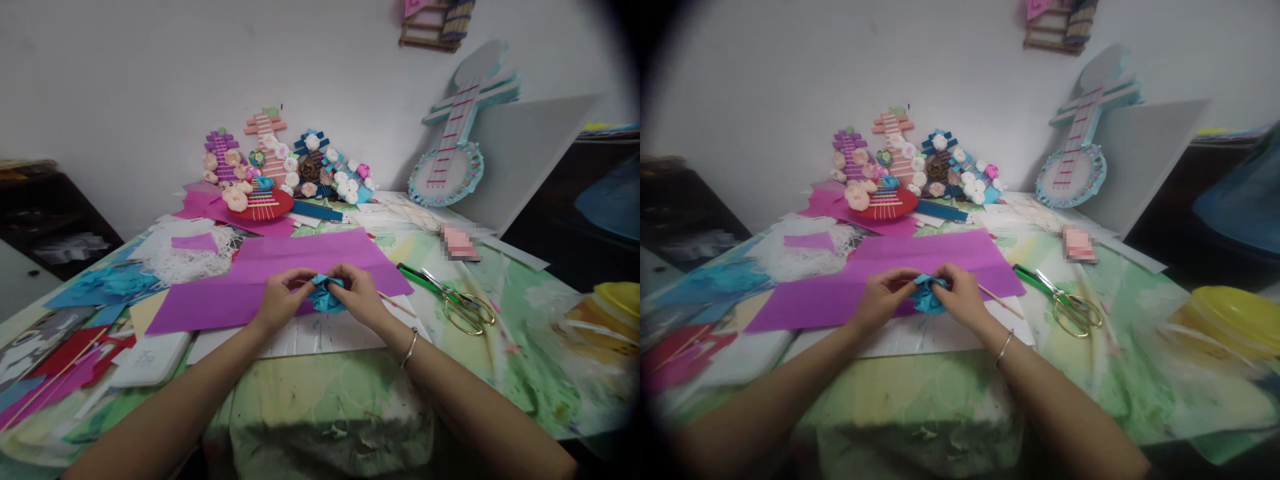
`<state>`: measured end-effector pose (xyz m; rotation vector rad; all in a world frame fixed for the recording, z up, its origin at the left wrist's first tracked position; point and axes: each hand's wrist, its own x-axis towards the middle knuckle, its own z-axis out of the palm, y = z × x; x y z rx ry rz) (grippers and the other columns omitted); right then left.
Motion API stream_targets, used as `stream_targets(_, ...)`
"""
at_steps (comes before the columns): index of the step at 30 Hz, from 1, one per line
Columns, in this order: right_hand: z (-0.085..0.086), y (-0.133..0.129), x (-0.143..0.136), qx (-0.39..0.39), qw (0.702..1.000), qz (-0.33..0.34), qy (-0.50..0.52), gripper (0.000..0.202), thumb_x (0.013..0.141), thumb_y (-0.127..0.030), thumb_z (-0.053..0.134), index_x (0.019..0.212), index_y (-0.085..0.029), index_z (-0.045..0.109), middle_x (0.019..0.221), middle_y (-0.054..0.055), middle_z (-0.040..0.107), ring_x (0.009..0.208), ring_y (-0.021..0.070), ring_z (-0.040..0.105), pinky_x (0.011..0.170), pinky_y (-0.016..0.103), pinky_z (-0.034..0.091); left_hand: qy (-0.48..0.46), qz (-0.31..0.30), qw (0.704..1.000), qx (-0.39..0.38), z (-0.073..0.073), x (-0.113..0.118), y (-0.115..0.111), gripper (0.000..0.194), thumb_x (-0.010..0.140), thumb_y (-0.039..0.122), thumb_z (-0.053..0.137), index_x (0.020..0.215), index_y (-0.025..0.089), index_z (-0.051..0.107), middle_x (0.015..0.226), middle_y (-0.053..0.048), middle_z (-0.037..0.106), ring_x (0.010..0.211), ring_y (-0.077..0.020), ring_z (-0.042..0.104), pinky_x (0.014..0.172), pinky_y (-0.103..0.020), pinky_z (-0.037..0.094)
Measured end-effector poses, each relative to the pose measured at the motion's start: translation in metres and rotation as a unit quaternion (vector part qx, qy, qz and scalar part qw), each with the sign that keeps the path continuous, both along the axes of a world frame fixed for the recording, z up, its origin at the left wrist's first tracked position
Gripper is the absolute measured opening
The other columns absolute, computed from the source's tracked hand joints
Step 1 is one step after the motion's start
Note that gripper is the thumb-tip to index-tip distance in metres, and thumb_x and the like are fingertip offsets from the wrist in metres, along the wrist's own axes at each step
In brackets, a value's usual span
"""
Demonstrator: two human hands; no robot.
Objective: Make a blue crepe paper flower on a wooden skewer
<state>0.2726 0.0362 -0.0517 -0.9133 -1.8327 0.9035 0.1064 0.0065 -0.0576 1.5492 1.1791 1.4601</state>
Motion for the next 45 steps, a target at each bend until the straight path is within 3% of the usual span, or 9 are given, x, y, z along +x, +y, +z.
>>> stream_targets(16,0.004,0.0,-0.003,-0.095,0.988,0.064,0.101,0.022,0.06,-0.012,0.055,0.081,-0.016,0.057,0.078,0.002,0.063,0.073,0.0141,0.06,0.065,0.027,0.047,-0.023,0.054,0.998,-0.014,0.007,0.001,0.0,0.014,0.067,0.026,0.069,0.077,0.016,0.073,0.07,-0.002,0.073,0.061,-0.0165,0.065,0.06,-0.026,0.053)
stream_targets(23,0.005,-0.002,-0.002,-0.112,0.986,0.087,0.087,0.02,0.065,-0.016,0.059,0.085,-0.016,0.059,0.081,0.003,0.063,0.074,0.0143,0.06,0.067,0.027,0.047,-0.051,-0.007,0.998,-0.032,0.005,0.001,0.002,0.019,0.065,0.029,0.072,0.077,0.015,0.071,0.073,-0.004,0.072,0.065,-0.0165,0.065,0.06,-0.026,0.051)
stream_targets(28,0.002,0.001,-0.002,-0.109,0.986,0.079,0.102,0.018,0.066,-0.019,0.059,0.083,-0.016,0.059,0.079,0.003,0.062,0.072,0.0142,0.059,0.064,0.027,0.047,-0.152,-0.076,0.978,-0.124,-0.003,0.001,0.008,0.035,0.054,0.026,0.08,0.083,0.013,0.067,0.074,-0.004,0.071,0.066,-0.0153,0.065,0.062,-0.025,0.051)
stream_targets(31,0.002,0.001,-0.002,-0.097,0.989,0.059,0.093,0.016,0.066,-0.019,0.058,0.082,-0.016,0.059,0.076,0.002,0.061,0.07,0.0136,0.057,0.062,0.026,0.046,-0.169,-0.111,0.966,-0.161,-0.005,0.001,0.009,0.032,0.054,0.027,0.08,0.079,0.011,0.068,0.073,-0.005,0.07,0.063,-0.0138,0.063,0.061,-0.025,0.05)
stream_targets(34,0.002,0.001,-0.002,-0.092,0.992,0.046,0.074,0.017,0.066,-0.02,0.058,0.082,-0.016,0.06,0.077,0.003,0.062,0.071,0.0141,0.057,0.063,0.026,0.046,-0.178,-0.104,0.963,-0.175,-0.005,0.001,0.007,0.029,0.055,0.027,0.079,0.078,0.012,0.069,0.071,-0.004,0.07,0.061,-0.0137,0.062,0.06,-0.026,0.05)
stream_targets(41,0.001,0.005,0.0,-0.09,0.995,0.049,0.018,0.014,0.067,-0.026,0.06,0.076,-0.015,0.059,0.071,0.002,0.059,0.064,0.0129,0.055,0.057,0.024,0.043,-0.133,-0.067,0.974,-0.172,0.0,0.0,0.006,0.025,0.053,0.027,0.079,0.07,0.012,0.069,0.062,-0.002,0.067,0.052,-0.0117,0.058,0.053,-0.024,0.047)
stream_targets(45,0.001,0.002,0.0,0.001,0.999,0.006,-0.043,0.005,0.069,-0.019,0.055,0.073,-0.016,0.056,0.068,0.001,0.058,0.063,0.012,0.053,0.057,0.023,0.039,-0.045,-0.026,0.992,-0.111,0.004,0.004,0.001,0.017,0.057,0.025,0.073,0.068,0.012,0.068,0.062,-0.003,0.066,0.056,-0.0132,0.059,0.056,-0.024,0.047)
